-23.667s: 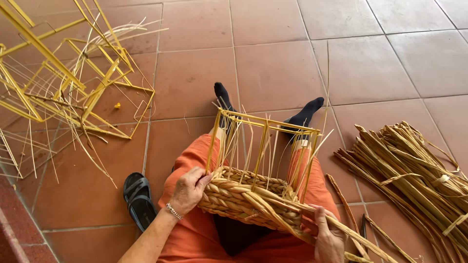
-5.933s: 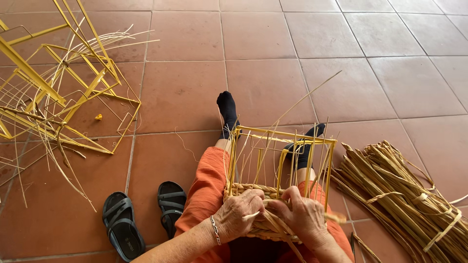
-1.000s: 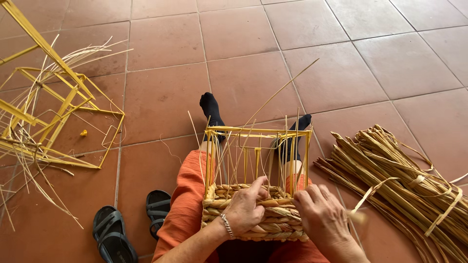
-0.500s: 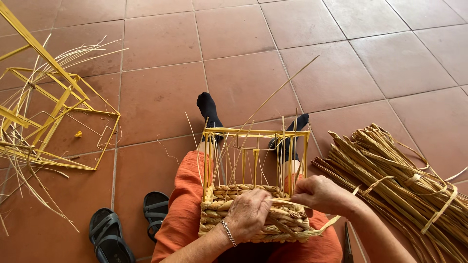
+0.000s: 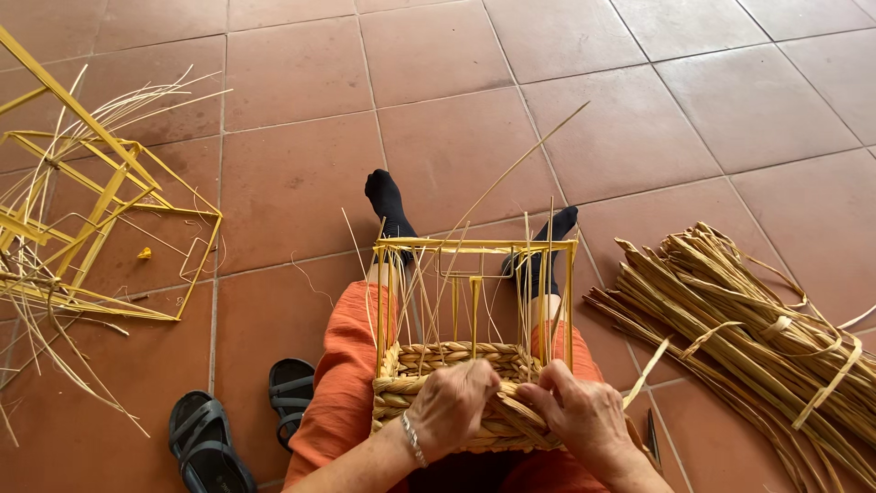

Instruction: The person weaves a basket by hand, interlacing dried palm leaves through a yellow metal frame. They sit on the floor, holding the basket between their legs and using both hands to thread the leaves through the vertical bars of the frame.

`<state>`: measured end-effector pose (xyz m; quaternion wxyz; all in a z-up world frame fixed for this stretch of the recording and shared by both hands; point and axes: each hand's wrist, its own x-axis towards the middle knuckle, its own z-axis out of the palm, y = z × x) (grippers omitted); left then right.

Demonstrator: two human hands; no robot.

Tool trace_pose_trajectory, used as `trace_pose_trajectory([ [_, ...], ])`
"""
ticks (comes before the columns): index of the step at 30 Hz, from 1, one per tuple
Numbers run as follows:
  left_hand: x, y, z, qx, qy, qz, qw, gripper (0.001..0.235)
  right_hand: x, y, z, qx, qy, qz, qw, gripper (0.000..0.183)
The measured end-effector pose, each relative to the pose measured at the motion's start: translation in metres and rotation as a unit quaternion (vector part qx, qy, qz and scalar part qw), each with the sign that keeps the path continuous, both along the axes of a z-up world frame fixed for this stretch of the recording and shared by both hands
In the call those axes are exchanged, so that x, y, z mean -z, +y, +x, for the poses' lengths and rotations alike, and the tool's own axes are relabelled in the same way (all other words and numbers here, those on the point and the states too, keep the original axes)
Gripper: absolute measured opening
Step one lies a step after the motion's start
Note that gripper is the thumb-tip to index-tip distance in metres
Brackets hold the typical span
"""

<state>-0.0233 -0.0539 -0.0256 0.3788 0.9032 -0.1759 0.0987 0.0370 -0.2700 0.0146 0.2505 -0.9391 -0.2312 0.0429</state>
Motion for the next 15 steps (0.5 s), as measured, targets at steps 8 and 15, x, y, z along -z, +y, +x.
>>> trace_pose_trajectory([
  [8, -0.001, -0.021, 0.022, -0.132, -0.048, 0.01, 0.99, 0.06, 0.033, -0.033, -0.024, -0.015, -0.012, 0.098, 0.995, 0.029],
  [15, 0.004, -0.032, 0.036, 0.019, 0.122, 0.326, 0.937, 0.011, -0.015, -0.03, -0.025, -0.182, -0.286, 0.049, 0.94, 0.034],
])
